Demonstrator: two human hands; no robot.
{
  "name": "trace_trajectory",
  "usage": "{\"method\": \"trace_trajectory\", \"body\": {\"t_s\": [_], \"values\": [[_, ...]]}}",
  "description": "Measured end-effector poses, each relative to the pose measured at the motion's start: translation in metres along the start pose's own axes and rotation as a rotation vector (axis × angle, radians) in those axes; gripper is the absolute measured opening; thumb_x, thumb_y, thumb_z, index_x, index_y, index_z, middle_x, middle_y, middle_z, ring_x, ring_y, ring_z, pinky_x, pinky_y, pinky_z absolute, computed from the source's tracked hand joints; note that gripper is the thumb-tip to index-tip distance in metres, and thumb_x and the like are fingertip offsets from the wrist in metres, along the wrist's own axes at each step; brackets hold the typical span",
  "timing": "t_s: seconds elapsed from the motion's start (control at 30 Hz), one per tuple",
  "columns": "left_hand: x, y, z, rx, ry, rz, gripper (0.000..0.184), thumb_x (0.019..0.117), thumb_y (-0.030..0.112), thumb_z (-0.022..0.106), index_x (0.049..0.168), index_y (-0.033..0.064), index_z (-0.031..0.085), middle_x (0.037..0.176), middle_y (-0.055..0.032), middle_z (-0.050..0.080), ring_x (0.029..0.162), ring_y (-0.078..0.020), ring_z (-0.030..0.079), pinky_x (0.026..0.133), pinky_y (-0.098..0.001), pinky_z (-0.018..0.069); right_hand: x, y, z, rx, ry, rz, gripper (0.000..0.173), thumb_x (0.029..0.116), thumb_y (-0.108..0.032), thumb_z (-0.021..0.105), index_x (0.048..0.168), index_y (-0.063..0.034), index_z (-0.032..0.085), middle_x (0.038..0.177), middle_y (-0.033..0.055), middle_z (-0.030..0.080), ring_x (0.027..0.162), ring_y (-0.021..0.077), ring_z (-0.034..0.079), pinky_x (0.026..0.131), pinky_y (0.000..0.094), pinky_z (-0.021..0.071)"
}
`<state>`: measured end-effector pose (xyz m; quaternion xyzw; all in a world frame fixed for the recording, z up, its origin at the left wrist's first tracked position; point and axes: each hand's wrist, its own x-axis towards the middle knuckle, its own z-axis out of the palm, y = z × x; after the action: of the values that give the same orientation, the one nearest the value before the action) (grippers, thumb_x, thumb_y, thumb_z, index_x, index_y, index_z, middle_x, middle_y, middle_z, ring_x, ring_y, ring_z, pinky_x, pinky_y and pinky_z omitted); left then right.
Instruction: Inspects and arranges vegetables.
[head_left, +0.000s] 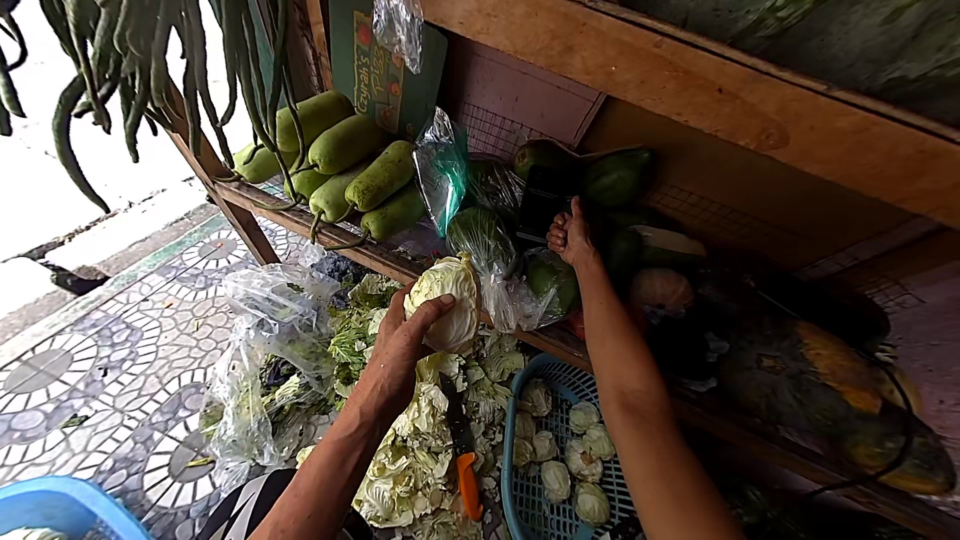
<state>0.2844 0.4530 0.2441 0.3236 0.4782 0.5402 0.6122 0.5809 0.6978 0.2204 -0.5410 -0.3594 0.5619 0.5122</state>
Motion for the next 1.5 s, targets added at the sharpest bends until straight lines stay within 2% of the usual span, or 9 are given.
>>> {"method": "trace_trajectory", "body": {"t_s": [0.33, 0.57, 0.73, 1.03, 1.37, 1.5], "values": [[0.000, 0.000, 0.000, -0.002, 0.004, 0.001, 0.060, 0.0980, 0.028, 0.060, 0.150, 0.0095, 0.037, 0.124, -0.0161, 0.064, 0.102, -0.0245, 0.070, 0.080, -0.0374, 0.0620, 0.001, 0.000, 0.000, 0.005, -0.002, 0.003, 0.058, 0.1056, -0.065, 0.016, 0.073, -0.0206, 0.037, 0.046, -0.0088, 0.029, 0.035, 0.0026, 0.029, 0.035, 0.0178, 0.0254], [0.001, 0.000, -0.001, 0.002, 0.005, 0.004, 0.059, 0.0981, 0.028, 0.060, 0.149, 0.0090, 0.037, 0.123, -0.0160, 0.064, 0.102, -0.0242, 0.071, 0.080, -0.0375, 0.0621, 0.008, -0.002, 0.008, -0.174, -0.055, 0.063, 0.059, 0.1051, -0.066, 0.017, 0.073, -0.0201, 0.038, 0.047, -0.0089, 0.028, 0.035, 0.0021, 0.027, 0.036, 0.0174, 0.0245], [-0.001, 0.001, -0.001, -0.009, 0.005, 0.006, 0.059, 0.0981, 0.027, 0.060, 0.150, 0.0092, 0.037, 0.123, -0.0159, 0.064, 0.101, -0.0240, 0.071, 0.080, -0.0373, 0.0622, 0.007, -0.001, 0.004, -0.109, -0.083, 0.059, 0.060, 0.1046, -0.066, 0.016, 0.072, -0.0208, 0.037, 0.046, -0.0094, 0.028, 0.034, 0.0015, 0.027, 0.035, 0.0169, 0.0245], [-0.002, 0.003, -0.002, -0.010, 0.001, 0.005, 0.060, 0.0972, 0.027, 0.060, 0.149, 0.0088, 0.037, 0.122, -0.0155, 0.064, 0.101, -0.0231, 0.071, 0.081, -0.0367, 0.0619, 0.006, -0.001, 0.005, -0.148, -0.083, 0.044, 0.060, 0.1051, -0.066, 0.015, 0.072, -0.0207, 0.037, 0.046, -0.0093, 0.028, 0.035, 0.0018, 0.027, 0.035, 0.0174, 0.0244], [-0.001, 0.002, -0.001, -0.016, -0.008, 0.004, 0.061, 0.0960, 0.028, 0.062, 0.149, 0.0089, 0.037, 0.122, -0.0155, 0.064, 0.101, -0.0231, 0.070, 0.081, -0.0367, 0.0618, 0.012, -0.005, 0.010, -0.281, -0.081, 0.151, 0.059, 0.1052, -0.065, 0.021, 0.072, -0.0200, 0.038, 0.047, -0.0095, 0.027, 0.035, 0.0011, 0.026, 0.035, 0.0166, 0.0240], [-0.002, 0.003, -0.003, -0.016, 0.001, 0.000, 0.062, 0.0974, 0.028, 0.061, 0.151, 0.0097, 0.035, 0.124, -0.0163, 0.062, 0.104, -0.0237, 0.069, 0.083, -0.0374, 0.0607, 0.015, -0.001, 0.009, -0.164, -0.062, 0.104, 0.061, 0.1035, -0.068, 0.016, 0.076, -0.0197, 0.041, 0.047, -0.0105, 0.027, 0.034, 0.0005, 0.026, 0.035, 0.0163, 0.0246]]}}
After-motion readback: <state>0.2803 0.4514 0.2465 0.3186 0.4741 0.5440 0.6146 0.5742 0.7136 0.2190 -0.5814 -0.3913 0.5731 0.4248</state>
